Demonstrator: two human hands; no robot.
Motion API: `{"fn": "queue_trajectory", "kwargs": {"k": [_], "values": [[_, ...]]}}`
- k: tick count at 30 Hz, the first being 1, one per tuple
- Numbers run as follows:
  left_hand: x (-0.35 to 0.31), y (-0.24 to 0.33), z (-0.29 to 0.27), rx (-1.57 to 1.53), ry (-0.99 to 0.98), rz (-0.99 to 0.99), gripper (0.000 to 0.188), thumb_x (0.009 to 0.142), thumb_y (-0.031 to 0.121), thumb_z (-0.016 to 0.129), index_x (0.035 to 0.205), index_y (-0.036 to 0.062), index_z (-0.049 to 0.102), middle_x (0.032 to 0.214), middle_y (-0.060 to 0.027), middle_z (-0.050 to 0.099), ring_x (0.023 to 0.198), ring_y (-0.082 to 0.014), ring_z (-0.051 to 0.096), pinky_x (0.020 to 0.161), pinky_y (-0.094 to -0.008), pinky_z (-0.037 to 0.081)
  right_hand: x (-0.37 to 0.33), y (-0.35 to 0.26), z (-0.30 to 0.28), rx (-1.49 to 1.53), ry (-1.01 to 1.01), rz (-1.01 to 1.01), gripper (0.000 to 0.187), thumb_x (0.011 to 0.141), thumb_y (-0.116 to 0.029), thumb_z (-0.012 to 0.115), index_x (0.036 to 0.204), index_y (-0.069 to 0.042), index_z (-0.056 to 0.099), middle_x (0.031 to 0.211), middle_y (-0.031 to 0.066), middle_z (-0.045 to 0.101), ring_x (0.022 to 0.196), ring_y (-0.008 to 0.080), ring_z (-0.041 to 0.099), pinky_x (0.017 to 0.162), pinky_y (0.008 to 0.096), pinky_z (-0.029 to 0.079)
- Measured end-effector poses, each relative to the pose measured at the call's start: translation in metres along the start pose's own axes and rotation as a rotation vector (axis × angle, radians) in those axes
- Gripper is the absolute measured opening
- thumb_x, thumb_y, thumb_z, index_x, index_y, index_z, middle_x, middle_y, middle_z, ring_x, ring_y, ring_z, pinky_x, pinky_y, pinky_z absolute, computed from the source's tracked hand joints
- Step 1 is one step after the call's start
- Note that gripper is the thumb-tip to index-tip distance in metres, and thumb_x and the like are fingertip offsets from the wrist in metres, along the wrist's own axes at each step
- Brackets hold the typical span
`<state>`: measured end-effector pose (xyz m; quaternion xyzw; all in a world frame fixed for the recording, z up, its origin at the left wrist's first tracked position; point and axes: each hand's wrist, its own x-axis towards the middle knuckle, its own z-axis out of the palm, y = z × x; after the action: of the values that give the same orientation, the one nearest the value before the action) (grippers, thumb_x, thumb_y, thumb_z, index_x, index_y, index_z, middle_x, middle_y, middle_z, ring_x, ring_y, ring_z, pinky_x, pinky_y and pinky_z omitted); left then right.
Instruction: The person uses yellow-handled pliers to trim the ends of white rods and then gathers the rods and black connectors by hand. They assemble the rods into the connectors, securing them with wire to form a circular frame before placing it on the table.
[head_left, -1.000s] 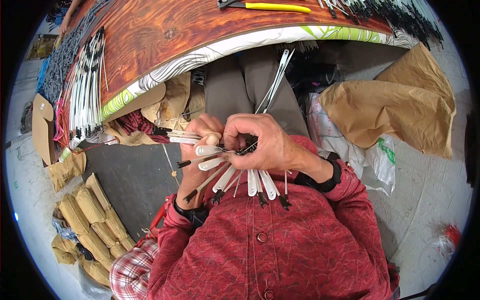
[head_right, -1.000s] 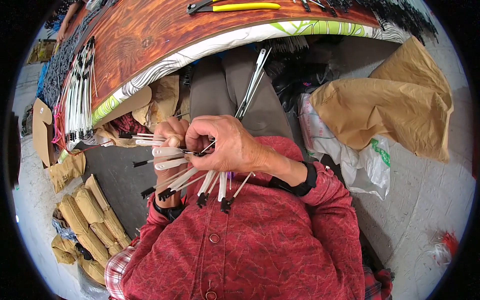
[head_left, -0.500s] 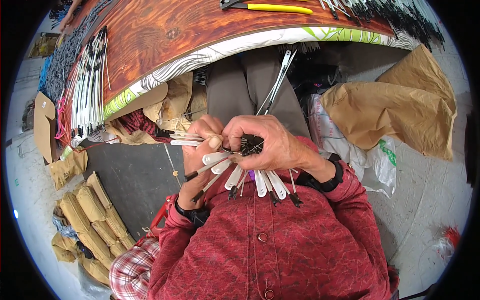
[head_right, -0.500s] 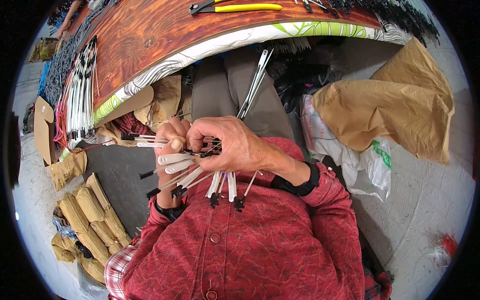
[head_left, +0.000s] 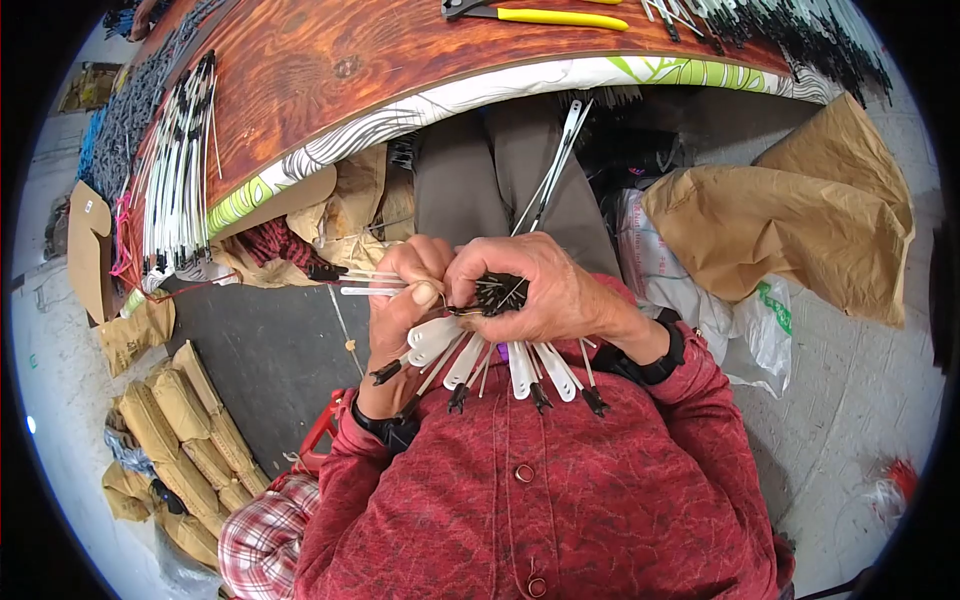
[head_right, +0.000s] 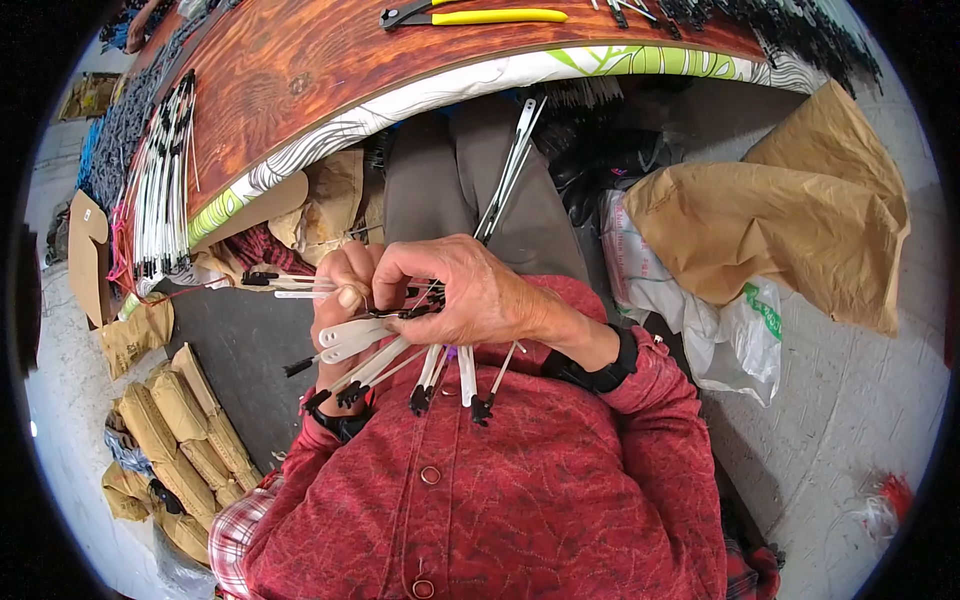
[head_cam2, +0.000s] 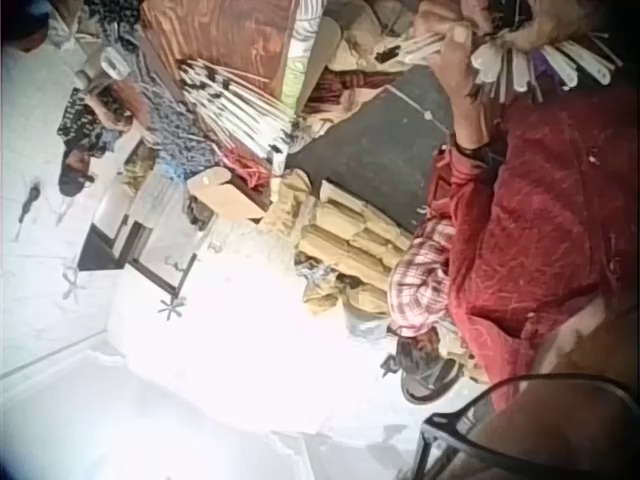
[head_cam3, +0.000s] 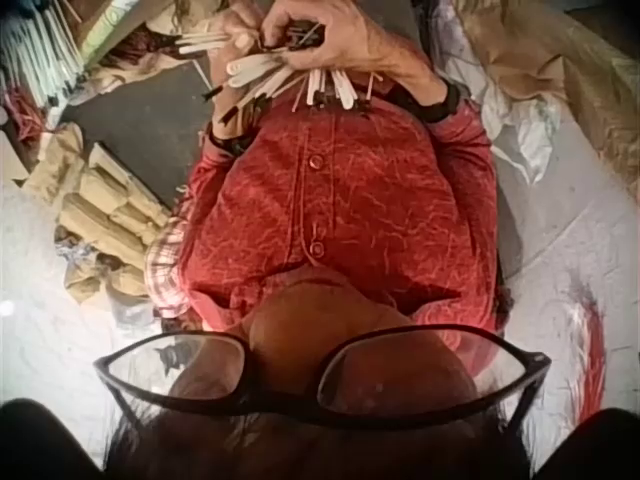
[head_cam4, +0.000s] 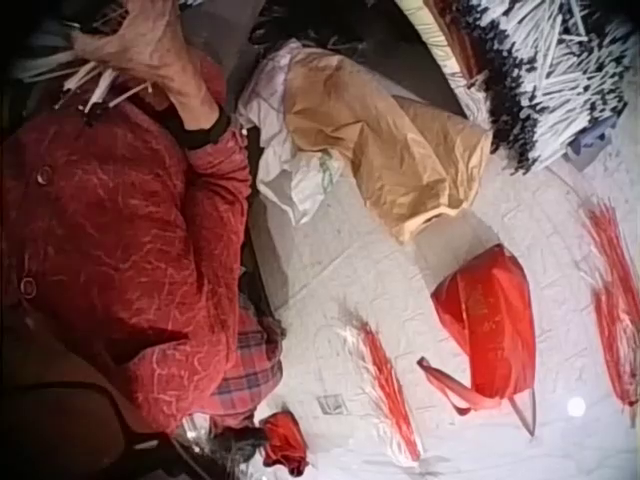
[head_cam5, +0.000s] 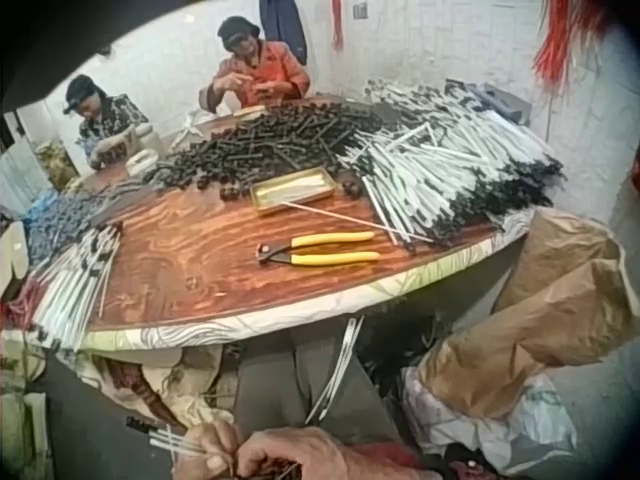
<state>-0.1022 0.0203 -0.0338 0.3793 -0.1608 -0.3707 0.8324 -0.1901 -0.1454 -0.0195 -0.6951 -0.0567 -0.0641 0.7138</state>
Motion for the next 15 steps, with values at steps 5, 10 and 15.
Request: {"fn": "queue_trajectory", "kwargs": {"k": [5,10,15], "values": [[0.004,0.000,-0.016,0.008,-0.160,0.005,0.021,0.085,0.015,0.073,0.086,0.0071,0.053,0.081,-0.0035,0.047,0.078,-0.0156,0.044,0.077,-0.0335,0.041,0.000,0.004,0.000,0.025,-0.017,-0.056,0.025,0.073,0.000,0.078,0.094,-0.004,0.066,0.092,0.0056,0.070,0.085,0.0206,0.069,0.078,0.0330,0.055],[0.004,0.006,-0.015,0.064,-0.144,-0.004,0.036,0.082,0.016,0.077,0.107,0.0061,0.053,0.086,-0.0035,0.049,0.085,-0.0182,0.049,0.084,-0.0370,0.042,0.000,0.003,-0.001,-0.033,0.033,-0.111,0.026,0.072,0.001,0.078,0.095,-0.004,0.067,0.093,0.0065,0.071,0.086,0.0225,0.071,0.080,0.0338,0.055],[0.004,0.007,-0.018,0.041,-0.167,0.033,0.058,0.079,0.021,0.082,0.125,0.0057,0.048,0.092,-0.0060,0.053,0.093,-0.0216,0.053,0.090,-0.0420,0.044,-0.003,-0.007,0.002,-0.042,0.066,0.011,0.030,0.071,0.000,0.079,0.098,-0.006,0.067,0.094,0.0054,0.071,0.085,0.0235,0.071,0.082,0.0353,0.056]]}}
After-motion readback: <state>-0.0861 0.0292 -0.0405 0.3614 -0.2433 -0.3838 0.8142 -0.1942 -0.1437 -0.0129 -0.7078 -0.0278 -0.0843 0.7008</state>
